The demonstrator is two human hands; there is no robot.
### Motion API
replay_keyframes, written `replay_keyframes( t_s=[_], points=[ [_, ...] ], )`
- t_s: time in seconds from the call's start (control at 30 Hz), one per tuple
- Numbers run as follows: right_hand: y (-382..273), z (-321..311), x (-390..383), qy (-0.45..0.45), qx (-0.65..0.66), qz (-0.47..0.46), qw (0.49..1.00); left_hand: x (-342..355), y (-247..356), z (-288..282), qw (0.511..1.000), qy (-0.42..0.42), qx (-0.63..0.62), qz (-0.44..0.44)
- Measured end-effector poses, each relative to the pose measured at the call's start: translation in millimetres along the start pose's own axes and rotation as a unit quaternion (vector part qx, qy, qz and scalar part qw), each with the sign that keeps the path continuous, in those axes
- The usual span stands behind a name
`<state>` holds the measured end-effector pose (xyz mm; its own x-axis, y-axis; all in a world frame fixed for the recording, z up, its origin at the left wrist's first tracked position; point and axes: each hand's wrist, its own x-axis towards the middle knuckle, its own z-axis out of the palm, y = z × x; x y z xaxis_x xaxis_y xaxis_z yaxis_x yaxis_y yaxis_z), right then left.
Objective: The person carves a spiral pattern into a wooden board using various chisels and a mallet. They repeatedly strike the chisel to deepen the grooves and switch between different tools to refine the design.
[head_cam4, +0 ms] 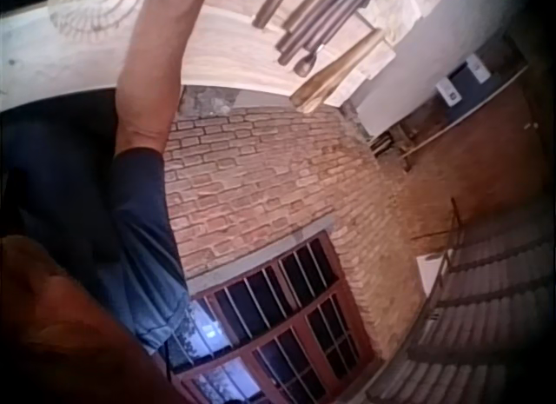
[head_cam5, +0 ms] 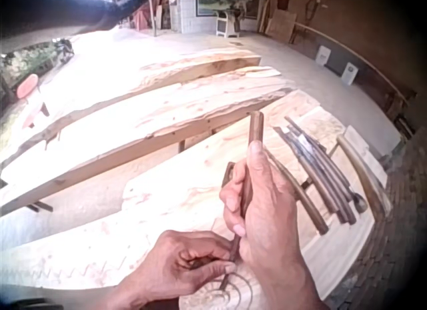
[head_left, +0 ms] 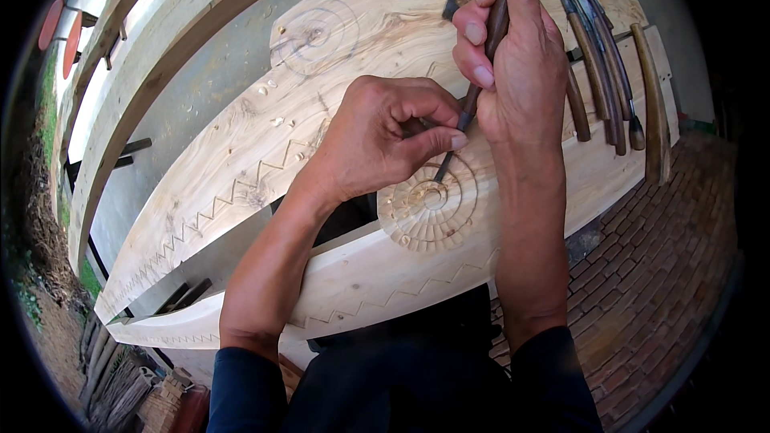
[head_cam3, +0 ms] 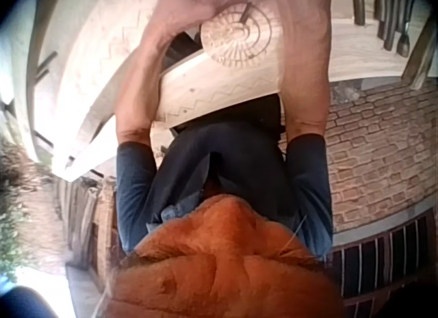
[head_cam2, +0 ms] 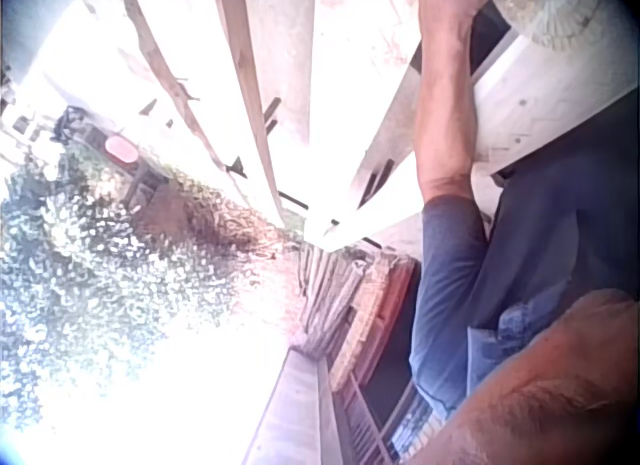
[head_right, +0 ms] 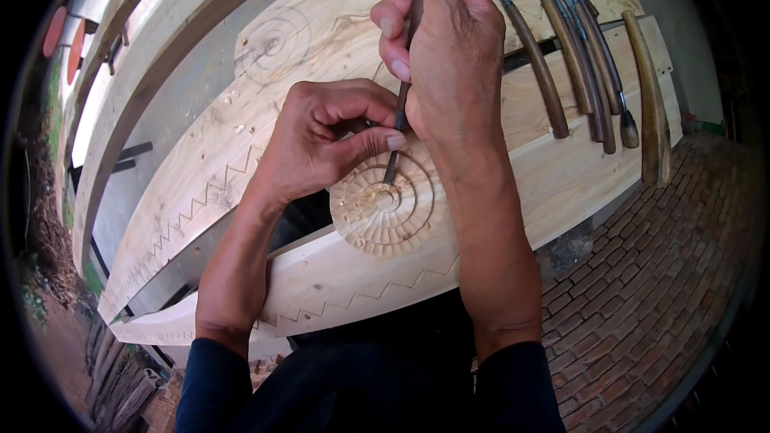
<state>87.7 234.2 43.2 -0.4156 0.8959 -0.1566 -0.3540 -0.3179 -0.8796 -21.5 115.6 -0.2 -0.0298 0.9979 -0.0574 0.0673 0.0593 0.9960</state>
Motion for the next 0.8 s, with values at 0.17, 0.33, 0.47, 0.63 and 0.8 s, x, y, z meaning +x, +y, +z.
replay_keyframes(
  t_s=[0.17, 0.33, 0.47, 0.63, 0.8],
  points=[
    [-0.3, 1.1, -0.6, 0.002, -0.001, 0.012, 1.0, -0.6, -0.9, -0.1, 1.0, 0.002, -0.006, -0.005],
    [3.1, 4.1, 1.1, 0.013, 0.006, 0.023, 1.0, 0.2, 2.2, 0.1, 1.0, 0.005, -0.005, -0.014],
    [10.9, 3.7, 5.1, 0.014, -0.011, 0.03, 0.999, 1.2, 2.3, 3.2, 0.999, 0.021, -0.022, -0.042],
    [17.1, 4.8, 9.7, 0.034, -0.034, 0.046, 0.998, 2.0, 1.5, 0.5, 0.999, 0.015, 0.022, -0.031],
    [15.5, 5.8, 7.0, 0.035, -0.044, 0.046, 0.997, 2.0, 3.7, 0.4, 0.999, 0.012, 0.031, -0.042]
  ],
)
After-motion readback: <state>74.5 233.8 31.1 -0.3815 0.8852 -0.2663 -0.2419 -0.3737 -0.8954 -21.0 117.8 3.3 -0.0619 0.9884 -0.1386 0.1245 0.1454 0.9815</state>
